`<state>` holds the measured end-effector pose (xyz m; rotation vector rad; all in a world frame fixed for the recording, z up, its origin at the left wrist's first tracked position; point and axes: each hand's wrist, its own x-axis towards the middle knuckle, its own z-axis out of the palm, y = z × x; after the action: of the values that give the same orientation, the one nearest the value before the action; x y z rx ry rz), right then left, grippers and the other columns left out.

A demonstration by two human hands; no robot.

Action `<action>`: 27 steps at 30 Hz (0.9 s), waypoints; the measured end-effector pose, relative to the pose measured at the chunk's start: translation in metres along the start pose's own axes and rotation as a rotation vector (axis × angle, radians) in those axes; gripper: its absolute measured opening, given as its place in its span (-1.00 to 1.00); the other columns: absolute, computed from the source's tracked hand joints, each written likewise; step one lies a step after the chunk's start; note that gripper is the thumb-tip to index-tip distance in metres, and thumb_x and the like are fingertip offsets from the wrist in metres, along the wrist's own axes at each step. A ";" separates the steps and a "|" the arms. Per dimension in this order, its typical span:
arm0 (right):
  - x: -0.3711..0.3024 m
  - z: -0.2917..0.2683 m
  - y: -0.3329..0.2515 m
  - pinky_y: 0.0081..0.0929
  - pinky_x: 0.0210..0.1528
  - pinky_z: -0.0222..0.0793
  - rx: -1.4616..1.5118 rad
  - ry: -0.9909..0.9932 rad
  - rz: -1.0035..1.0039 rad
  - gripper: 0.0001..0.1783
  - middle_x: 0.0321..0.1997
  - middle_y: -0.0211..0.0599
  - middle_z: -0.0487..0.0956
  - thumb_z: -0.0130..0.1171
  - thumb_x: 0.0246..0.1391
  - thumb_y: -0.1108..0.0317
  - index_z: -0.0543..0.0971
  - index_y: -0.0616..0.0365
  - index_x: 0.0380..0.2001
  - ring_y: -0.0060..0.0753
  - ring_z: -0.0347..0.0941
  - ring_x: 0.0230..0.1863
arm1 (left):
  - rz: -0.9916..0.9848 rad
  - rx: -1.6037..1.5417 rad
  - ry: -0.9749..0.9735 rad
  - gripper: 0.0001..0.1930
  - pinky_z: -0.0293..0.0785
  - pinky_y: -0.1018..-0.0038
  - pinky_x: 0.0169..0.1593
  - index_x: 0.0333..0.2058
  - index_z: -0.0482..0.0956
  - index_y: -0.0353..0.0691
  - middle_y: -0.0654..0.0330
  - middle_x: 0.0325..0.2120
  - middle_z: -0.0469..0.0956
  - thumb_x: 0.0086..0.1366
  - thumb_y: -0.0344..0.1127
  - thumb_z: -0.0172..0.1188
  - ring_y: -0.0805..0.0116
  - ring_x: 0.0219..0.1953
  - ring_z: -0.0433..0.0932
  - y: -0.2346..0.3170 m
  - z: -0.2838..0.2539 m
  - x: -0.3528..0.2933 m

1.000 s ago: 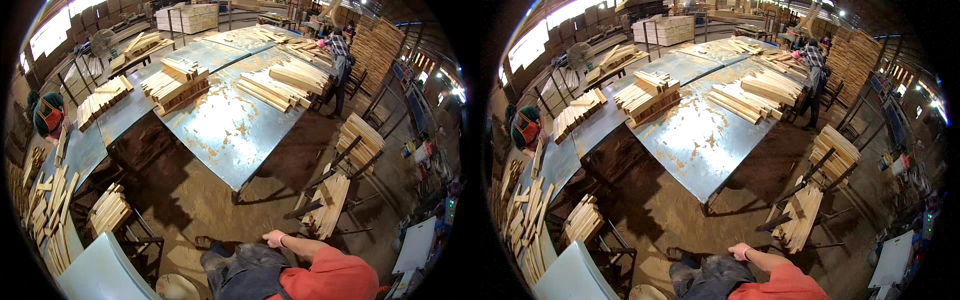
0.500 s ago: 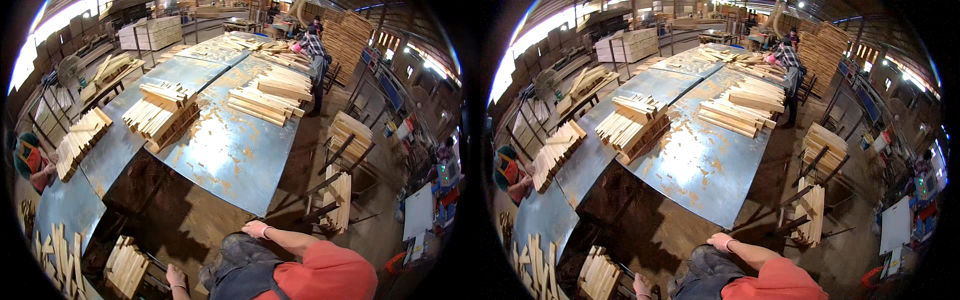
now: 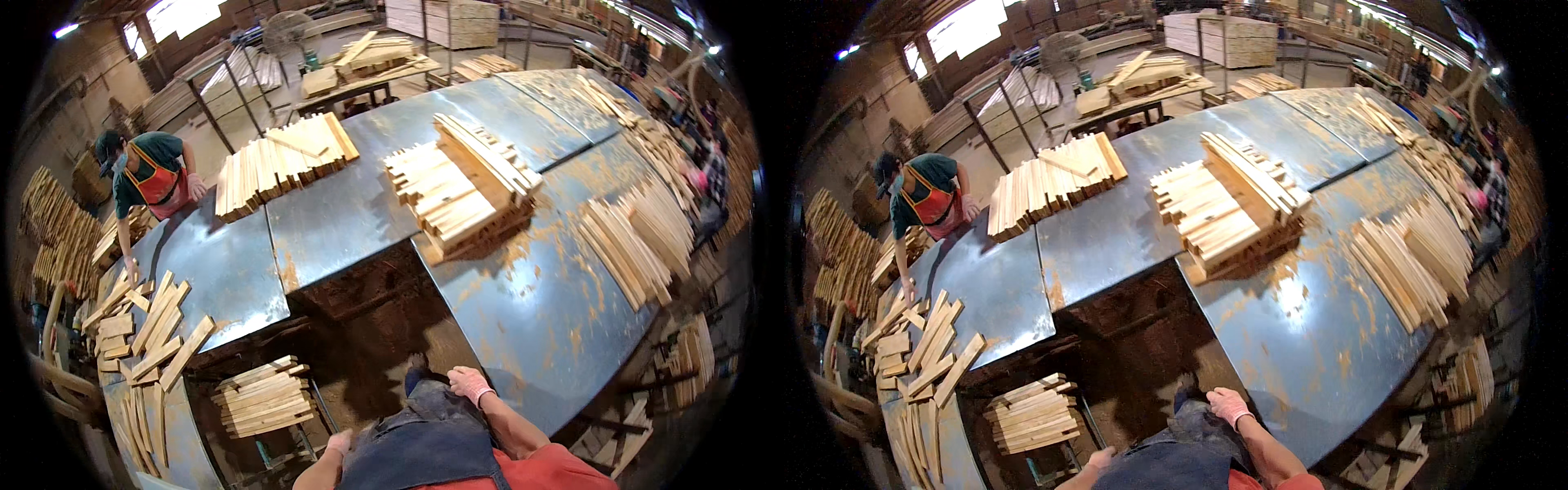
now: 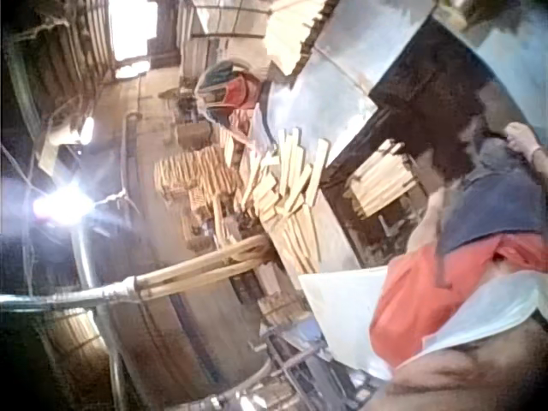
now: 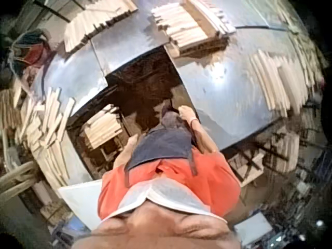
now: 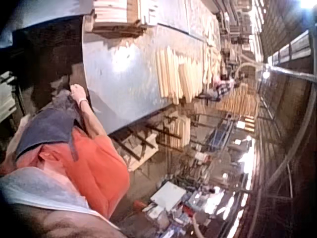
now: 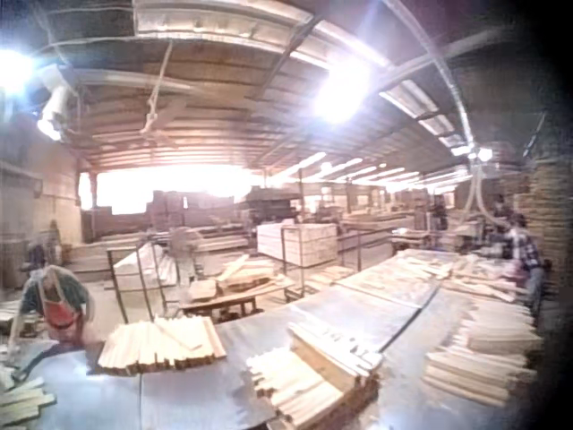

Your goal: The person repeatedly picks up stacks of light-colored wooden planks from a metal workbench and places them onto a conveyor belt. The person wears pink gloves and handles the planks in batches, moving them from the table to the conveyor system in a continuous loop.

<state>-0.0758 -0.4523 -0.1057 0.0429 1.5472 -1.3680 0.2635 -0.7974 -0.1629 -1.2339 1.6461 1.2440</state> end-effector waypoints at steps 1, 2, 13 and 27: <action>0.040 0.016 -0.010 -0.39 -0.37 0.39 -0.039 -0.083 -0.062 -0.86 -0.44 -0.46 0.44 0.11 0.39 0.34 0.47 -0.03 -0.34 -0.47 0.44 -0.44 | 0.244 0.308 0.027 -0.60 0.48 0.25 0.28 0.08 0.72 -0.16 0.00 0.11 0.71 0.58 -0.12 -0.03 0.02 0.20 0.63 -0.061 -0.024 0.013; 0.068 0.010 -0.029 -0.39 -0.37 0.37 -0.106 -0.086 -0.104 -0.84 -0.46 -0.46 0.41 0.12 0.38 0.30 0.45 -0.02 -0.36 -0.48 0.41 -0.45 | 0.532 0.616 0.080 -0.58 0.47 0.29 0.29 0.13 0.72 -0.14 0.05 0.13 0.72 0.59 -0.11 -0.03 0.08 0.19 0.64 -0.064 -0.029 0.015; 0.238 0.062 -0.283 -0.33 -0.30 0.40 -0.200 -0.189 -0.133 -0.71 -0.46 -0.34 0.38 0.14 0.35 0.15 0.43 0.08 -0.40 -0.43 0.37 -0.46 | 0.221 -0.080 0.461 -0.58 0.53 0.08 0.11 -0.02 0.69 -0.35 -0.13 -0.14 0.76 0.50 -0.07 0.12 -0.07 -0.01 0.71 0.140 -0.105 0.060; 0.458 0.102 -0.458 -0.50 -0.43 0.23 -0.064 -0.081 0.074 -0.82 -0.47 -0.55 0.37 0.21 0.32 0.27 0.47 0.01 -0.37 -0.59 0.31 -0.49 | 0.625 -0.845 0.608 -0.79 0.31 0.45 -0.19 -0.30 0.47 -0.19 0.37 -0.41 0.33 0.45 -0.23 0.24 0.48 -0.31 0.29 0.512 -0.414 0.162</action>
<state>-0.5054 -0.9464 -0.0732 0.0048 1.5061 -1.2474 -0.2725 -1.1998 -0.0599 -1.7858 2.1156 2.2718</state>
